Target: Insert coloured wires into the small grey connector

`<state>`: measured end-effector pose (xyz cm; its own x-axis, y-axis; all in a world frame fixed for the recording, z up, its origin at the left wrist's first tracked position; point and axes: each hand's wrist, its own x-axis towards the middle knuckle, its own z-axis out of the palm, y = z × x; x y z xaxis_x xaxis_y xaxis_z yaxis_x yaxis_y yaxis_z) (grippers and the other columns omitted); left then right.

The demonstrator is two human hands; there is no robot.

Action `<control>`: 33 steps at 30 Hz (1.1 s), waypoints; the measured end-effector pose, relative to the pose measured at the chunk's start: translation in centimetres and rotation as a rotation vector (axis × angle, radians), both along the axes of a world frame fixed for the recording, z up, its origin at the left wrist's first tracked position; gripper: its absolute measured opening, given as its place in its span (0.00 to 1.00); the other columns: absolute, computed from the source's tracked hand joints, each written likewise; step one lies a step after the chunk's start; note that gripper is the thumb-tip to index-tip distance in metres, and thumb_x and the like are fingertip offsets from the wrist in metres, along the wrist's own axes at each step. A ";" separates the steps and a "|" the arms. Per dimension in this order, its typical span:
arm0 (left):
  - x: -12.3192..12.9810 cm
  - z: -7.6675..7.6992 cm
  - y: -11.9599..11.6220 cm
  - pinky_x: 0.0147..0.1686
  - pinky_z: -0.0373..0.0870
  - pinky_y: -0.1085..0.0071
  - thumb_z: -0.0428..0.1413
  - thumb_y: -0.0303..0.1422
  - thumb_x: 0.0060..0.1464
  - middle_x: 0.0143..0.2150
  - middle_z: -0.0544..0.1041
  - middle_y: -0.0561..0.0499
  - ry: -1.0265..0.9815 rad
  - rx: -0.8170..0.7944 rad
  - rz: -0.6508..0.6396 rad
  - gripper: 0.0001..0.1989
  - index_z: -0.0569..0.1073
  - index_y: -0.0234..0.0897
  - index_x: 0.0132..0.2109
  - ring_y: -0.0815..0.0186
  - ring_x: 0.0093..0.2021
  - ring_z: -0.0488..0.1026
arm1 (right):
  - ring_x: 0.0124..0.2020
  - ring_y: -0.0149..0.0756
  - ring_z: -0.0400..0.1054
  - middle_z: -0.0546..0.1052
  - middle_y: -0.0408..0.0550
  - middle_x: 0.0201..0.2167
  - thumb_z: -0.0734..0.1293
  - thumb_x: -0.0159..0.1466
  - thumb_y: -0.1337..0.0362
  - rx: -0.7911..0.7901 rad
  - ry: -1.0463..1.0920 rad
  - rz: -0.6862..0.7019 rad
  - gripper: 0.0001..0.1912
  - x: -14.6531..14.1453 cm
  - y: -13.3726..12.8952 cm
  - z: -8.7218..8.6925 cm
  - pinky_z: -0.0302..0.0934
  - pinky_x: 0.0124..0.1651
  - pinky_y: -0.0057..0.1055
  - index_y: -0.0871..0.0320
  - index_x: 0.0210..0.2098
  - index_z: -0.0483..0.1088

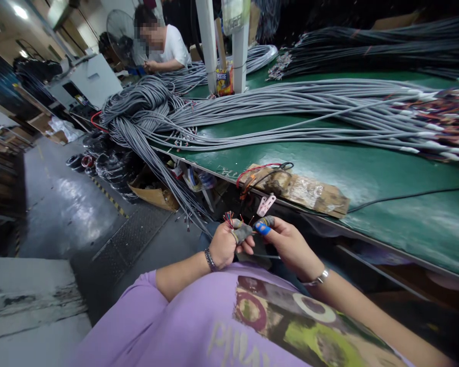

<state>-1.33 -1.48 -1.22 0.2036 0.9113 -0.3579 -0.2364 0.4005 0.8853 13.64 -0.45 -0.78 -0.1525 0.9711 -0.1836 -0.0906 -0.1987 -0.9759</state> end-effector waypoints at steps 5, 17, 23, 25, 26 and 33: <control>-0.1 0.0 0.0 0.13 0.47 0.78 0.63 0.49 0.40 0.20 0.72 0.54 0.006 0.006 -0.007 0.22 0.67 0.34 0.29 0.74 0.14 0.67 | 0.22 0.29 0.58 0.69 0.41 0.20 0.73 0.48 0.46 -0.014 0.014 -0.026 0.21 -0.2 0.1 -0.4 0.56 0.27 0.28 0.57 0.25 0.68; -0.2 0.2 0.0 0.13 0.46 0.78 0.64 0.46 0.40 0.20 0.71 0.56 -0.018 0.038 0.159 0.20 0.66 0.35 0.29 0.74 0.14 0.65 | 0.23 0.31 0.60 0.70 0.42 0.21 0.72 0.49 0.46 0.026 -0.045 0.065 0.20 0.1 -0.2 -0.1 0.57 0.28 0.29 0.57 0.26 0.69; -0.2 0.1 -0.2 0.13 0.45 0.78 0.62 0.46 0.43 0.19 0.71 0.54 0.054 0.061 0.102 0.19 0.66 0.35 0.26 0.75 0.13 0.65 | 0.24 0.31 0.59 0.68 0.41 0.22 0.70 0.52 0.45 0.033 -0.045 0.068 0.20 -0.2 0.1 0.3 0.57 0.29 0.29 0.57 0.28 0.68; -0.2 0.0 -0.3 0.14 0.47 0.78 0.61 0.46 0.45 0.19 0.72 0.54 0.080 0.094 0.063 0.19 0.67 0.34 0.26 0.75 0.14 0.65 | 0.24 0.31 0.59 0.69 0.42 0.22 0.71 0.51 0.45 0.044 -0.059 0.072 0.21 -0.3 0.3 0.6 0.57 0.29 0.29 0.57 0.28 0.69; -0.2 -0.1 -0.4 0.14 0.49 0.78 0.60 0.46 0.46 0.20 0.72 0.54 0.094 0.116 0.047 0.18 0.67 0.34 0.26 0.75 0.14 0.65 | 0.24 0.30 0.58 0.69 0.42 0.22 0.71 0.51 0.45 0.046 -0.067 0.077 0.21 -0.3 0.4 0.7 0.56 0.28 0.29 0.57 0.28 0.68; -0.2 -0.4 -0.5 0.16 0.55 0.77 0.60 0.46 0.48 0.22 0.73 0.53 0.128 0.151 0.065 0.18 0.68 0.34 0.26 0.75 0.14 0.65 | 0.25 0.32 0.60 0.71 0.43 0.23 0.71 0.51 0.44 0.065 -0.071 0.112 0.22 -0.1 0.1 0.4 0.58 0.29 0.30 0.57 0.27 0.69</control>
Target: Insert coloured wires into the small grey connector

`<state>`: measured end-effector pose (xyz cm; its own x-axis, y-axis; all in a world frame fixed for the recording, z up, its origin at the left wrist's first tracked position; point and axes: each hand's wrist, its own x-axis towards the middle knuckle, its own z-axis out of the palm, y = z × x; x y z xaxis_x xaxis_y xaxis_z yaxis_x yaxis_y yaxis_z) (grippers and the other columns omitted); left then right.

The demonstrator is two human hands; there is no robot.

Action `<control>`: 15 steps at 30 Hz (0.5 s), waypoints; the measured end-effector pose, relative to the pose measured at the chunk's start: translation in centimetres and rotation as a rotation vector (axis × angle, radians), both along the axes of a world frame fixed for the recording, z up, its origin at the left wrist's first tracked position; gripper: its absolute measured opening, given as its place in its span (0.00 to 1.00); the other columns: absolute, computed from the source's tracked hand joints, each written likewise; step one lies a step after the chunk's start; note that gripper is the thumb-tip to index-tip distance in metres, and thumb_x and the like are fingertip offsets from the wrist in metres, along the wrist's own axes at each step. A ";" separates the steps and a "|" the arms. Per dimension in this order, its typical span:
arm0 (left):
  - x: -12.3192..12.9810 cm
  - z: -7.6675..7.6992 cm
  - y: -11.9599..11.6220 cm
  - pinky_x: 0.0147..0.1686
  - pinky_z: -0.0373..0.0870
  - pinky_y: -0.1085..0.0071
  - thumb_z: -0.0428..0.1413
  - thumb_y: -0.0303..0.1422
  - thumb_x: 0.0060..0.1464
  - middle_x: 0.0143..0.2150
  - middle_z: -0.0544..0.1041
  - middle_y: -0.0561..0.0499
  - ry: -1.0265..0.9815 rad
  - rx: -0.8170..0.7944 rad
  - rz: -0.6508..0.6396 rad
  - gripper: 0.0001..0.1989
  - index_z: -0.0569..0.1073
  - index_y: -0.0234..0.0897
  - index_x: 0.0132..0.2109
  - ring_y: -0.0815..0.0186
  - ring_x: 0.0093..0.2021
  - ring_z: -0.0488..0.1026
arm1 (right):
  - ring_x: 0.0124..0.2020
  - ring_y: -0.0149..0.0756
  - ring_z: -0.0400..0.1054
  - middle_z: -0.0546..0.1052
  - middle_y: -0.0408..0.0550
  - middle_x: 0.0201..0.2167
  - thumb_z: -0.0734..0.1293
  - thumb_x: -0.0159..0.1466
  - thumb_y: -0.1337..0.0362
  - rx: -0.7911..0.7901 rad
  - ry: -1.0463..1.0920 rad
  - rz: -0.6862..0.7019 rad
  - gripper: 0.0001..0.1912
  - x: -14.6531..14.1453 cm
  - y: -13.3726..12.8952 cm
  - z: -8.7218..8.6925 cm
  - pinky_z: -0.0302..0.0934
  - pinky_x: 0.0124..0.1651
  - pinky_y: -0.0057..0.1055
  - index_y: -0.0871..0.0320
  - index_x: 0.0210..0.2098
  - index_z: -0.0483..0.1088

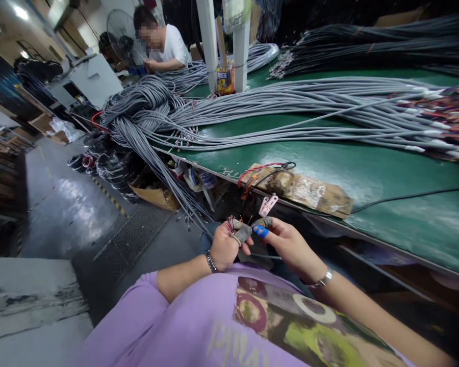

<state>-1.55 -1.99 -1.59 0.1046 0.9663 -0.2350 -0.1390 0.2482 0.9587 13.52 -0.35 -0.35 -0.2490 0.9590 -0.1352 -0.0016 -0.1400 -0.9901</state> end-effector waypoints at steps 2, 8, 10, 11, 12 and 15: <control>0.0 0.1 0.1 0.16 0.55 0.77 0.59 0.46 0.48 0.21 0.73 0.53 -0.002 -0.004 -0.028 0.19 0.67 0.34 0.27 0.75 0.14 0.65 | 0.25 0.32 0.61 0.72 0.44 0.24 0.71 0.51 0.45 0.003 0.019 -0.017 0.21 0.0 -0.1 -0.2 0.59 0.30 0.30 0.57 0.28 0.69; -0.2 0.3 0.2 0.15 0.56 0.77 0.63 0.47 0.43 0.19 0.71 0.55 0.021 -0.070 -0.229 0.21 0.65 0.35 0.26 0.74 0.13 0.65 | 0.27 0.34 0.65 0.74 0.44 0.24 0.72 0.51 0.47 -0.045 0.100 -0.017 0.20 -0.3 -0.2 -0.6 0.62 0.34 0.31 0.57 0.28 0.69; -0.2 0.4 0.2 0.15 0.55 0.77 0.62 0.47 0.43 0.19 0.71 0.55 0.022 -0.063 -0.199 0.21 0.65 0.35 0.26 0.74 0.14 0.64 | 0.26 0.33 0.64 0.73 0.44 0.23 0.72 0.51 0.46 -0.059 0.098 -0.034 0.20 -0.4 -0.2 -0.8 0.61 0.32 0.31 0.57 0.27 0.69; -0.3 0.4 0.2 0.15 0.54 0.78 0.62 0.48 0.44 0.20 0.71 0.55 0.015 -0.059 -0.171 0.21 0.66 0.34 0.26 0.75 0.14 0.64 | 0.25 0.32 0.63 0.73 0.43 0.23 0.72 0.51 0.46 -0.062 0.092 -0.050 0.20 -0.3 -0.1 -0.9 0.60 0.31 0.30 0.57 0.27 0.69; -0.3 0.5 0.2 0.15 0.53 0.78 0.61 0.48 0.44 0.20 0.71 0.54 0.006 -0.055 -0.141 0.21 0.66 0.34 0.26 0.75 0.14 0.64 | 0.24 0.31 0.62 0.72 0.43 0.23 0.72 0.50 0.46 -0.063 0.086 -0.065 0.21 -0.3 -0.1 -0.9 0.59 0.30 0.30 0.57 0.26 0.70; -0.2 0.6 0.3 0.14 0.51 0.78 0.61 0.47 0.45 0.19 0.71 0.54 -0.035 -0.064 -0.055 0.20 0.67 0.34 0.25 0.76 0.13 0.64 | 0.23 0.29 0.59 0.70 0.41 0.21 0.74 0.49 0.47 -0.065 0.074 -0.092 0.20 -0.3 0.1 -1.1 0.56 0.28 0.28 0.57 0.25 0.70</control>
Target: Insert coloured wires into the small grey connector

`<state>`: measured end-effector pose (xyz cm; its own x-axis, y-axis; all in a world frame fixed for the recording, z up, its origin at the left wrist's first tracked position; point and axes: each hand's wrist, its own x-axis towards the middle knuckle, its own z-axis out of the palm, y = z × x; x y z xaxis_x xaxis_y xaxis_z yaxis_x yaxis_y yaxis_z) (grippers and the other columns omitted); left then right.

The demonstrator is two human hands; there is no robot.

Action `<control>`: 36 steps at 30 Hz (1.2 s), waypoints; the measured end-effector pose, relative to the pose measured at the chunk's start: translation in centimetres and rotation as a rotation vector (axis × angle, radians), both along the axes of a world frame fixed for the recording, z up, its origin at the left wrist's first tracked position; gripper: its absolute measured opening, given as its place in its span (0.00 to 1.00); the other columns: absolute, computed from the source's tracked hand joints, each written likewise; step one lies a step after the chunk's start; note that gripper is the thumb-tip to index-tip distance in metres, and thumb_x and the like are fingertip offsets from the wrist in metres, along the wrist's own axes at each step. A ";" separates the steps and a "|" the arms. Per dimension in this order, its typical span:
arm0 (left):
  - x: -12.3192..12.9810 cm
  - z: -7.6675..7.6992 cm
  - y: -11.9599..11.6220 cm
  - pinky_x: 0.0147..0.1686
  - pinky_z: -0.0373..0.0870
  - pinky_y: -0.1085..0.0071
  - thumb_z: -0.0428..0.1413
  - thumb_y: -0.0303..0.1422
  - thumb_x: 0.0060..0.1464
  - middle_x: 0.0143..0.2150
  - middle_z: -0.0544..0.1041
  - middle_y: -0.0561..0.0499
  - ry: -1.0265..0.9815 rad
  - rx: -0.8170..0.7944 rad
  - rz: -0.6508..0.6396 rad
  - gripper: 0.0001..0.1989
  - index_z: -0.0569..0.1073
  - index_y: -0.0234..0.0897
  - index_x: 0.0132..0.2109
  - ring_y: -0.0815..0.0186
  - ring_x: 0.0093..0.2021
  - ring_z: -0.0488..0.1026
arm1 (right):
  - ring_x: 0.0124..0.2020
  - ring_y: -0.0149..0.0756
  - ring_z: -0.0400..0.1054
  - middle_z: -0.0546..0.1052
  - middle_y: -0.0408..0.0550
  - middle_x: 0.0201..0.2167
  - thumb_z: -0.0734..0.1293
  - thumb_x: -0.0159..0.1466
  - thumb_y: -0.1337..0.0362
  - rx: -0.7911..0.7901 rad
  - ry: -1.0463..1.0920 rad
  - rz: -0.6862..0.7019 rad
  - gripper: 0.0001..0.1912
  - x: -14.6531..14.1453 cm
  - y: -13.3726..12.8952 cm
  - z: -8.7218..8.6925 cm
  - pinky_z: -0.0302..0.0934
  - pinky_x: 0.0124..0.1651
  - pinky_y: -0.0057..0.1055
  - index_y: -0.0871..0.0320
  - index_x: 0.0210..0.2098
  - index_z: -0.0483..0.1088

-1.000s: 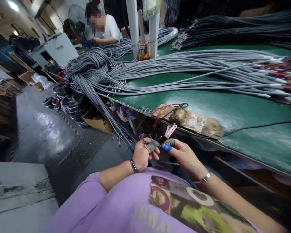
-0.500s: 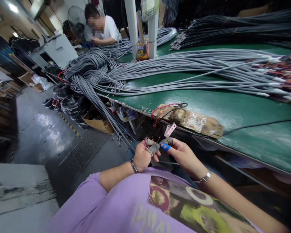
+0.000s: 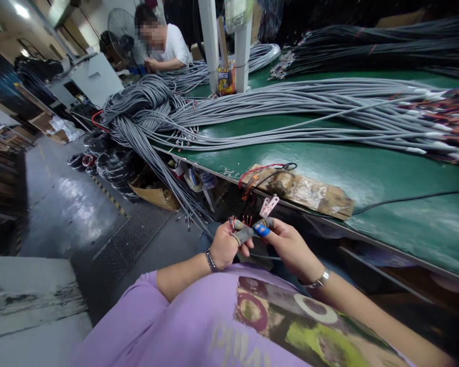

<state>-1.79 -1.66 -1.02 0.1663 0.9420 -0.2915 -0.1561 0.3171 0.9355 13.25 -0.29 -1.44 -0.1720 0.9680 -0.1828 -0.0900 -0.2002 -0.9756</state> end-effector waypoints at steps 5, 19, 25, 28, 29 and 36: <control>0.1 0.0 0.2 0.12 0.47 0.79 0.62 0.44 0.44 0.18 0.71 0.54 -0.064 -0.025 0.051 0.18 0.66 0.34 0.25 0.75 0.13 0.64 | 0.22 0.29 0.58 0.69 0.40 0.20 0.75 0.47 0.50 -0.046 0.062 -0.042 0.18 0.0 0.0 -0.2 0.54 0.27 0.28 0.57 0.24 0.70; -1.1 1.9 1.5 0.10 0.50 0.78 0.66 0.47 0.35 0.16 0.70 0.56 -0.042 -0.078 -0.178 0.23 0.66 0.34 0.24 0.76 0.10 0.60 | 0.21 0.29 0.62 0.72 0.44 0.23 0.70 0.56 0.50 -0.298 0.489 -0.147 0.16 1.8 1.9 -1.1 0.64 0.26 0.27 0.57 0.27 0.72; -0.6 2.5 3.0 0.09 0.48 0.78 0.66 0.47 0.34 0.16 0.70 0.55 -0.096 -0.107 -0.326 0.23 0.67 0.33 0.25 0.76 0.09 0.59 | 0.24 0.32 0.67 0.75 0.47 0.24 0.66 0.60 0.46 -0.322 0.481 0.002 0.20 1.3 3.9 0.9 0.64 0.26 0.27 0.58 0.31 0.75; -0.1 2.2 3.4 0.09 0.47 0.78 0.66 0.46 0.34 0.16 0.70 0.55 -0.142 -0.131 -0.347 0.22 0.67 0.34 0.27 0.76 0.09 0.59 | 0.22 0.31 0.66 0.75 0.47 0.23 0.68 0.58 0.45 -0.277 0.441 -0.023 0.21 0.8 4.1 1.4 0.61 0.24 0.27 0.59 0.31 0.75; 0.1 2.0 3.5 0.09 0.47 0.78 0.66 0.45 0.34 0.16 0.70 0.55 -0.151 -0.140 -0.347 0.22 0.67 0.34 0.27 0.76 0.10 0.59 | 0.22 0.31 0.66 0.75 0.47 0.23 0.68 0.57 0.45 -0.273 0.439 -0.042 0.21 0.7 4.1 1.4 0.61 0.24 0.27 0.59 0.31 0.75; 0.5 0.8 3.9 0.09 0.46 0.78 0.66 0.42 0.36 0.16 0.69 0.56 -0.173 -0.178 -0.342 0.20 0.67 0.34 0.28 0.76 0.10 0.58 | 0.20 0.33 0.66 0.74 0.46 0.22 0.68 0.55 0.42 -0.250 0.526 -0.052 0.23 0.3 4.2 -0.1 0.65 0.26 0.31 0.58 0.29 0.72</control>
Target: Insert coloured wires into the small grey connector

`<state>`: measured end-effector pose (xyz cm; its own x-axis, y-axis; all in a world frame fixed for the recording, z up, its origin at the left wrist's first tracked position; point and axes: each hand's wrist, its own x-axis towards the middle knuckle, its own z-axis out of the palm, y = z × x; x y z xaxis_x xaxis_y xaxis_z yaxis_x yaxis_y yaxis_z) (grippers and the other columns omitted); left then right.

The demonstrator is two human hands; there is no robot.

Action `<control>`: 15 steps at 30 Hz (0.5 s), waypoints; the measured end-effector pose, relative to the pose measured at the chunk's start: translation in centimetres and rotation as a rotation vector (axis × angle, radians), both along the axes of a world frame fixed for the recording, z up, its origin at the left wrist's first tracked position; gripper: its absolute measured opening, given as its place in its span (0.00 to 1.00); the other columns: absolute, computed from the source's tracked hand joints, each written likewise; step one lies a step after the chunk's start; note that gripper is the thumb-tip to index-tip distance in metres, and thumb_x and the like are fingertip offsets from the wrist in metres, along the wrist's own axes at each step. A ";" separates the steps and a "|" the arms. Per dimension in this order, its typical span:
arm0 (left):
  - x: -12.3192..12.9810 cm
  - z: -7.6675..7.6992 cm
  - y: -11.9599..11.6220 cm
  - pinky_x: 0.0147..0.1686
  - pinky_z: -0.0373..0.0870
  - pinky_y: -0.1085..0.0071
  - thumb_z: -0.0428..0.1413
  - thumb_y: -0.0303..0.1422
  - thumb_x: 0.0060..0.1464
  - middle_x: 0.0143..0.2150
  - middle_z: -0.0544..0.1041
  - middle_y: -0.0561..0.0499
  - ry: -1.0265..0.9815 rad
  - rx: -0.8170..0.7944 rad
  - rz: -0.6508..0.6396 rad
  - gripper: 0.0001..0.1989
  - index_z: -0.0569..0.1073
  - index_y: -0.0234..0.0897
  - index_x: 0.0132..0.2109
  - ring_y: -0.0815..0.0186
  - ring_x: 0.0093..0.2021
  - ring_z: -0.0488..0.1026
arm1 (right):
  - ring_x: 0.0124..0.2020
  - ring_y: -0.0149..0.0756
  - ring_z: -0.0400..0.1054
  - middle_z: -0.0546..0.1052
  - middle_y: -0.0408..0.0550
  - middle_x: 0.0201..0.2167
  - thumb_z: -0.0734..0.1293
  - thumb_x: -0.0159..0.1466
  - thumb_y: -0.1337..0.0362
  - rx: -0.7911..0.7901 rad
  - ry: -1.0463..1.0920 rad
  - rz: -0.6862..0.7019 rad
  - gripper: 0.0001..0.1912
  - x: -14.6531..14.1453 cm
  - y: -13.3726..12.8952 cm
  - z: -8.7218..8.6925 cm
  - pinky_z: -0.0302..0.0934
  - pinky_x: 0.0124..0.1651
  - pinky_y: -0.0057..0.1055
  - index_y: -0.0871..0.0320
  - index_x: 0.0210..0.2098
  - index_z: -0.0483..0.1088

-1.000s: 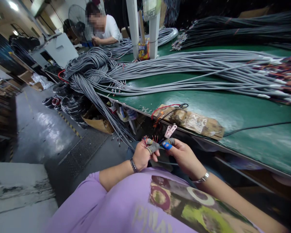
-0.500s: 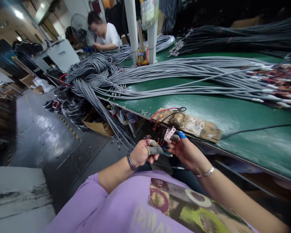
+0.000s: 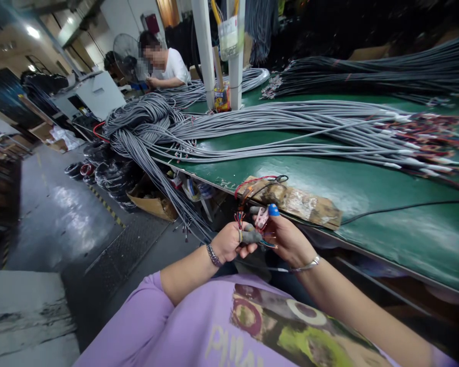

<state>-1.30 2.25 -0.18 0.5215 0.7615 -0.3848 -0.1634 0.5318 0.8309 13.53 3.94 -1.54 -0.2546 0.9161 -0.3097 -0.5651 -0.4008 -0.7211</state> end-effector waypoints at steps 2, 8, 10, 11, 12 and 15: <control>0.1 -0.2 0.0 0.09 0.45 0.78 0.66 0.42 0.35 0.15 0.69 0.56 0.012 -0.007 -0.004 0.20 0.67 0.34 0.27 0.76 0.09 0.58 | 0.21 0.32 0.66 0.74 0.45 0.21 0.70 0.54 0.42 -0.008 0.023 -0.028 0.23 -0.2 0.0 0.0 0.66 0.27 0.31 0.58 0.29 0.72; 0.3 0.1 -0.3 0.09 0.46 0.78 0.66 0.43 0.35 0.15 0.69 0.55 0.026 0.003 -0.004 0.20 0.66 0.35 0.25 0.76 0.09 0.57 | 0.23 0.34 0.68 0.75 0.47 0.24 0.68 0.56 0.41 -0.032 0.038 -0.014 0.24 -0.3 -0.4 0.6 0.66 0.27 0.30 0.57 0.32 0.73; 0.1 0.4 -0.5 0.08 0.46 0.78 0.67 0.44 0.34 0.15 0.70 0.56 0.028 0.006 0.014 0.21 0.66 0.35 0.25 0.76 0.09 0.58 | 0.22 0.33 0.68 0.75 0.47 0.24 0.66 0.57 0.39 -0.036 0.025 0.004 0.25 -0.1 -0.6 0.6 0.65 0.26 0.29 0.57 0.31 0.73; 0.0 0.6 -0.6 0.08 0.46 0.78 0.67 0.45 0.34 0.15 0.70 0.56 0.032 0.010 0.025 0.22 0.66 0.35 0.25 0.76 0.09 0.58 | 0.22 0.32 0.67 0.75 0.47 0.25 0.65 0.57 0.39 -0.038 0.026 0.015 0.25 0.1 -0.7 0.6 0.65 0.26 0.29 0.57 0.30 0.72; -0.1 0.8 -0.9 0.08 0.46 0.78 0.67 0.45 0.33 0.15 0.69 0.56 0.038 0.014 0.033 0.22 0.66 0.35 0.25 0.76 0.09 0.58 | 0.22 0.32 0.67 0.75 0.47 0.25 0.64 0.57 0.39 -0.045 0.032 0.026 0.26 0.2 -0.8 0.6 0.65 0.26 0.29 0.57 0.29 0.72; -0.3 1.1 -1.7 0.08 0.47 0.78 0.67 0.47 0.33 0.15 0.70 0.55 0.074 0.039 0.047 0.23 0.65 0.34 0.23 0.76 0.09 0.58 | 0.23 0.32 0.68 0.76 0.48 0.27 0.64 0.57 0.39 -0.086 0.060 0.048 0.25 0.4 -1.1 0.8 0.64 0.25 0.28 0.56 0.29 0.73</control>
